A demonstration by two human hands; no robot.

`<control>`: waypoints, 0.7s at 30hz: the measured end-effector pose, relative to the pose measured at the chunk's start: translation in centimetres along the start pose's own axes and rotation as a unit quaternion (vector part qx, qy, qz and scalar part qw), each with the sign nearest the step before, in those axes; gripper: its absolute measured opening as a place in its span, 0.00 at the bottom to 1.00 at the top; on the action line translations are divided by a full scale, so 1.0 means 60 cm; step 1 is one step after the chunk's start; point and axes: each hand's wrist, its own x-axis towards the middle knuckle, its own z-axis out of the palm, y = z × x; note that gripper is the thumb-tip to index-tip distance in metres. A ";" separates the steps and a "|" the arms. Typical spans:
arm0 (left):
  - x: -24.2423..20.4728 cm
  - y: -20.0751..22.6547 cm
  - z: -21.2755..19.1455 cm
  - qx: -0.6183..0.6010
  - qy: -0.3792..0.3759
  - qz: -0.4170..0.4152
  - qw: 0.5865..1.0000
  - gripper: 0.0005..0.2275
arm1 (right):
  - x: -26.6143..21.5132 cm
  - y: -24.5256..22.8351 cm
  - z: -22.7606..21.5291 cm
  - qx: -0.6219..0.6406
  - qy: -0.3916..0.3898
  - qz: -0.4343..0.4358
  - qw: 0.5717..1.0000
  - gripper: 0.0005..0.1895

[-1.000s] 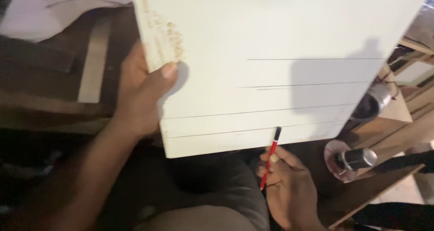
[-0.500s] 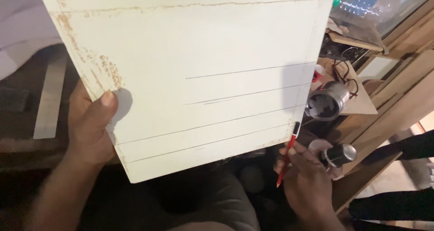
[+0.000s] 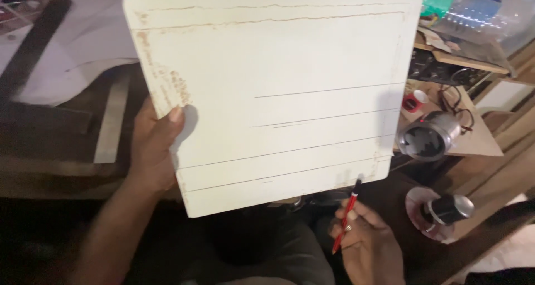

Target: Draw straight lines on a white board using a try square and pencil, then open several small boxes to retrieve electronic or hardware components.

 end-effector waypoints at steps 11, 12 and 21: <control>0.004 0.001 0.004 0.018 -0.006 0.006 1.000 0.23 | 0.002 0.098 -0.022 0.053 -0.132 0.076 0.987 0.14; 0.005 0.000 0.004 0.022 0.000 0.010 1.000 0.23 | 0.006 0.098 -0.027 0.052 -0.139 0.080 0.986 0.14; -0.007 0.020 0.018 -0.058 -0.064 0.031 0.996 0.24 | 0.040 0.103 -0.092 0.025 -0.169 0.096 0.981 0.16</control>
